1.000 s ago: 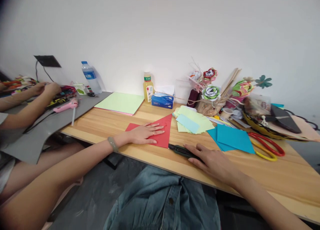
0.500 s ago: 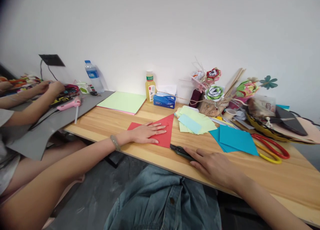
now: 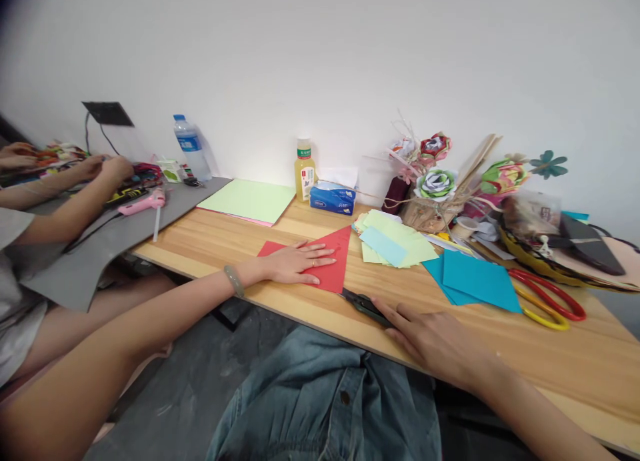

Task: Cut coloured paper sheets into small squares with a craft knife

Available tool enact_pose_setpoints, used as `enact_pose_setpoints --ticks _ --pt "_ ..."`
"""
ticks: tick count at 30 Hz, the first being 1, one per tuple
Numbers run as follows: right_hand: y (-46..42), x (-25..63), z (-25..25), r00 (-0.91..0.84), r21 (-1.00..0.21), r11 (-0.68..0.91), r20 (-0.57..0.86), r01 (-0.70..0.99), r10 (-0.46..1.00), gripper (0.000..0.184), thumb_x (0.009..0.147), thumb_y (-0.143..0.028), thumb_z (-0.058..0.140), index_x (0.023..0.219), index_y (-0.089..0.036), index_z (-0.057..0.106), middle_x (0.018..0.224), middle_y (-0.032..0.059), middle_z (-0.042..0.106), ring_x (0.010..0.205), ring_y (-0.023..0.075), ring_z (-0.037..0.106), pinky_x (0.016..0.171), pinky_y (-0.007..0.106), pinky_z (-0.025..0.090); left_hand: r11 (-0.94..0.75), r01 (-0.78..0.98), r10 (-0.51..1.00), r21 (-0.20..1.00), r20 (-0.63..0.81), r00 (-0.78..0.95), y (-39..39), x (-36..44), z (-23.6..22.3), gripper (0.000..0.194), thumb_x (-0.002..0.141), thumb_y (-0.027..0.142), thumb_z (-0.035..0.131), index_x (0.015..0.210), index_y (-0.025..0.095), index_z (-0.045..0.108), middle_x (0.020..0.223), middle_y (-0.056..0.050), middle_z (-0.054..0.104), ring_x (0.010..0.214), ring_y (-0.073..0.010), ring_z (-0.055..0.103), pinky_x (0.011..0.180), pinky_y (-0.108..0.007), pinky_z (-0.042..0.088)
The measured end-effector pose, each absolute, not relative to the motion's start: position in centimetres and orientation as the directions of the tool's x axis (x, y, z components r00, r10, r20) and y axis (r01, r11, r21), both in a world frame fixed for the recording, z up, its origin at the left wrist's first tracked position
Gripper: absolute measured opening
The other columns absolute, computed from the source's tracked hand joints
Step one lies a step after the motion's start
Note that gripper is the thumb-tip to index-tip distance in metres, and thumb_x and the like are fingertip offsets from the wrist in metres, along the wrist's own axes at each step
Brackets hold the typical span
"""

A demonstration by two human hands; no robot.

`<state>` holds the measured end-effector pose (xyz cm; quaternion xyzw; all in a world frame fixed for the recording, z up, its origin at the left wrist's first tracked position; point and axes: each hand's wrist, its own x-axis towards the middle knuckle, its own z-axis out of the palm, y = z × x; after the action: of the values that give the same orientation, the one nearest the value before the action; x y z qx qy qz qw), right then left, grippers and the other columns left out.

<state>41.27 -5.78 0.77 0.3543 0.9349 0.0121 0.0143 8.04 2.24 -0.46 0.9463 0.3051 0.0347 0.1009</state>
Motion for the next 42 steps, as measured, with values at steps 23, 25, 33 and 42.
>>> enact_pose_setpoints --ticks 23,25,33,42 --pt "-6.1 39.4 0.9 -0.784 0.293 0.759 -0.048 0.581 0.619 0.048 0.096 -0.032 0.020 0.140 -0.012 0.027 0.087 0.0080 0.065 0.055 0.0179 0.062 0.044 0.028 0.030 -0.803 0.563 0.576 0.197 0.010 0.818 2.1 8.1 -0.3 0.063 0.089 0.059 0.032 0.143 0.030 0.019 0.151 -0.002 0.018 0.139 -0.0207 0.010 0.110 -0.047 0.005" --pt "-6.1 39.3 0.9 -0.789 0.301 0.760 -0.038 0.576 0.613 0.047 0.096 -0.031 0.020 0.140 -0.013 0.026 0.087 0.0076 0.065 0.054 0.0173 0.062 0.044 0.027 0.029 -0.797 0.569 0.583 0.204 0.011 0.813 2.1 8.1 -0.3 0.063 0.089 0.060 0.033 0.143 0.031 0.018 0.151 -0.001 0.018 0.139 -0.0210 0.011 0.110 -0.047 0.005" --pt "-6.0 39.6 0.6 -0.800 0.273 0.772 -0.012 0.575 0.600 0.048 0.096 -0.031 0.023 0.141 -0.014 0.026 0.086 0.0078 0.065 0.053 0.0176 0.061 0.043 0.028 0.031 -0.780 0.583 0.598 0.227 0.000 0.801 2.1 8.1 -0.4 0.065 0.088 0.061 0.033 0.143 0.032 0.016 0.151 0.001 0.018 0.139 -0.0200 0.010 0.111 -0.045 0.005" --pt "-6.3 39.5 0.2 -0.799 0.308 0.764 -0.019 0.567 0.601 0.050 0.094 -0.022 0.025 0.143 -0.014 0.018 0.082 0.0063 0.064 0.052 0.0158 0.060 0.043 0.026 0.030 -0.797 0.567 0.580 0.208 0.006 0.814 2.3 8.0 -0.6 0.062 0.090 0.060 0.030 0.143 0.031 0.017 0.152 0.000 0.015 0.139 -0.0202 0.009 0.110 -0.045 0.003"
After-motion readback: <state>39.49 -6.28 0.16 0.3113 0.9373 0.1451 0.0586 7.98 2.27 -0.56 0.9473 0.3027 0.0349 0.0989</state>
